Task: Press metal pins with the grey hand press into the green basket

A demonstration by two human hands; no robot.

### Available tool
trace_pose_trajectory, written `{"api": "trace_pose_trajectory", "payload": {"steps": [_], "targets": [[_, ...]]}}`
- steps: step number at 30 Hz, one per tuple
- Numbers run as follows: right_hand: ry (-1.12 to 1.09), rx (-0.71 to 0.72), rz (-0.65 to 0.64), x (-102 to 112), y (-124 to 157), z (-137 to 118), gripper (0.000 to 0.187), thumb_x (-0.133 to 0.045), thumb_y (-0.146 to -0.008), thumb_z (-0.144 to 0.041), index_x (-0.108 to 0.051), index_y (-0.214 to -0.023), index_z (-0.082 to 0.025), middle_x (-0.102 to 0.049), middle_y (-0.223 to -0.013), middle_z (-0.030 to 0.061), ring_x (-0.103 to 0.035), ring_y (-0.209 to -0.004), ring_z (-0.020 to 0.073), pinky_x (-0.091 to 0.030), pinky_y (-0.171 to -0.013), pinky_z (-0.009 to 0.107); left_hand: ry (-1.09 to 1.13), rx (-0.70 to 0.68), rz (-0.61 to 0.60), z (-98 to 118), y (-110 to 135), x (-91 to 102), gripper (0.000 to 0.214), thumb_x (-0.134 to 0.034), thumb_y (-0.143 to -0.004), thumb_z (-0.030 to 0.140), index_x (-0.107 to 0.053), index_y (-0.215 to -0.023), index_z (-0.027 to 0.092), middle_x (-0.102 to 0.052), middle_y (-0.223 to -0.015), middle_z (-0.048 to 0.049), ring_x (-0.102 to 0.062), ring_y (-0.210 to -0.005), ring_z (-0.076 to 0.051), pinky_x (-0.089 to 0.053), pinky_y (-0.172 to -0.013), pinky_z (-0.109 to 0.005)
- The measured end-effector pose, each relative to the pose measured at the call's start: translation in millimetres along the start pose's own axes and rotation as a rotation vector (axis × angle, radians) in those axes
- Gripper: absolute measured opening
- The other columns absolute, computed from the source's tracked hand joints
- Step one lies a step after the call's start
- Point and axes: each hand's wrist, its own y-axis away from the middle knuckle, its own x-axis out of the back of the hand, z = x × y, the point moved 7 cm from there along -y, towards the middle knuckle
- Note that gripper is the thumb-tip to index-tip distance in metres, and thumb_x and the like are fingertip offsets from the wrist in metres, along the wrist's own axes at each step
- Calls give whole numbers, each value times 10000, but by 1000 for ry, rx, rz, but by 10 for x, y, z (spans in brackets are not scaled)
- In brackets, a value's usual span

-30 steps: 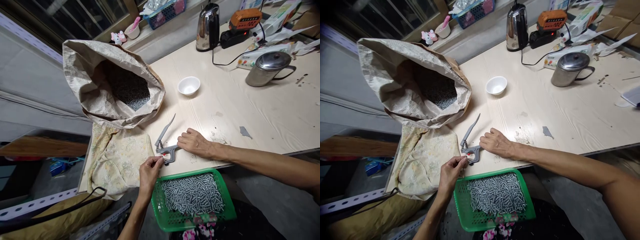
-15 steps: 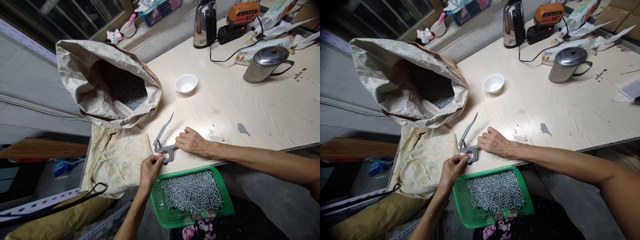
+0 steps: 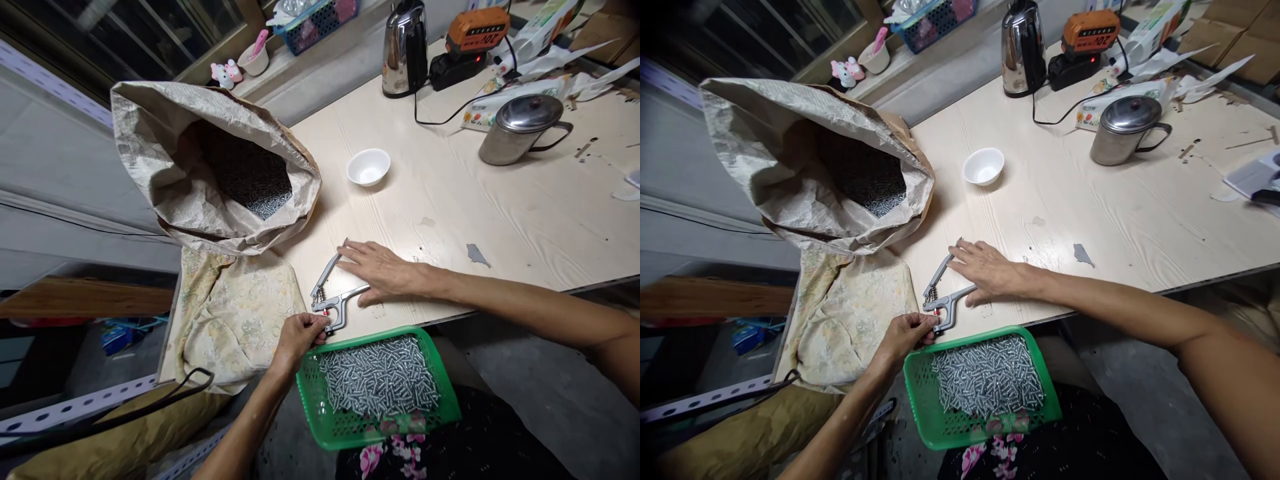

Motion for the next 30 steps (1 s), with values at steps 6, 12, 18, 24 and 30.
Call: {"api": "trace_pose_trajectory", "payload": {"steps": [6, 12, 18, 24, 30], "targets": [[37, 35, -167, -44, -221, 205, 969, -753, -603, -657, -447, -1338, -105, -439, -1371, 205, -318, -1280, 393, -294, -1013, 528, 23, 9, 38, 23, 28, -8, 457, -797, -454, 529, -664, -643, 135, -575, -448, 29, -490, -435, -87, -357, -464, -210], [71, 7, -260, 36, -313, 163, 867, -764, -586, -658, -542, -1196, -84, -516, -1160, 148, -419, -1040, 305, -342, -890, 427, 7, 0, 30, 2, -2, -4, 505, -782, -441, 579, -662, -650, 135, -570, -457, 21, -486, -442, -97, -370, -476, -223], [59, -27, -265, 76, -265, 127, 552, -781, -685, -527, -601, -1017, -124, -529, -1085, 113, -410, -982, 258, -326, -767, 348, -362, -251, 206, 130, 94, 77, 425, -648, -704, 580, -635, -672, 157, -612, -658, -47, -591, -626, -195, -482, -598, -318], [73, -29, -248, 79, -216, 60, 450, -763, -747, -454, -611, -1002, -115, -558, -1048, 110, -436, -998, 251, -343, -780, 347, -848, -936, 394, 773, 192, -300, 541, -688, -798, 378, -524, -1246, 123, -545, -1282, -172, -478, -1191, -326, -444, -977, -489], [22, -69, -231, 62, -191, 100, 421, -768, -748, -417, -630, -994, -104, -580, -1032, 134, -476, -947, 249, -394, -751, 355, -932, -1001, 180, 954, -174, -535, 445, -646, -842, 280, -513, -1254, 177, -607, -1145, -103, -541, -1039, -255, -488, -898, -431]]}}
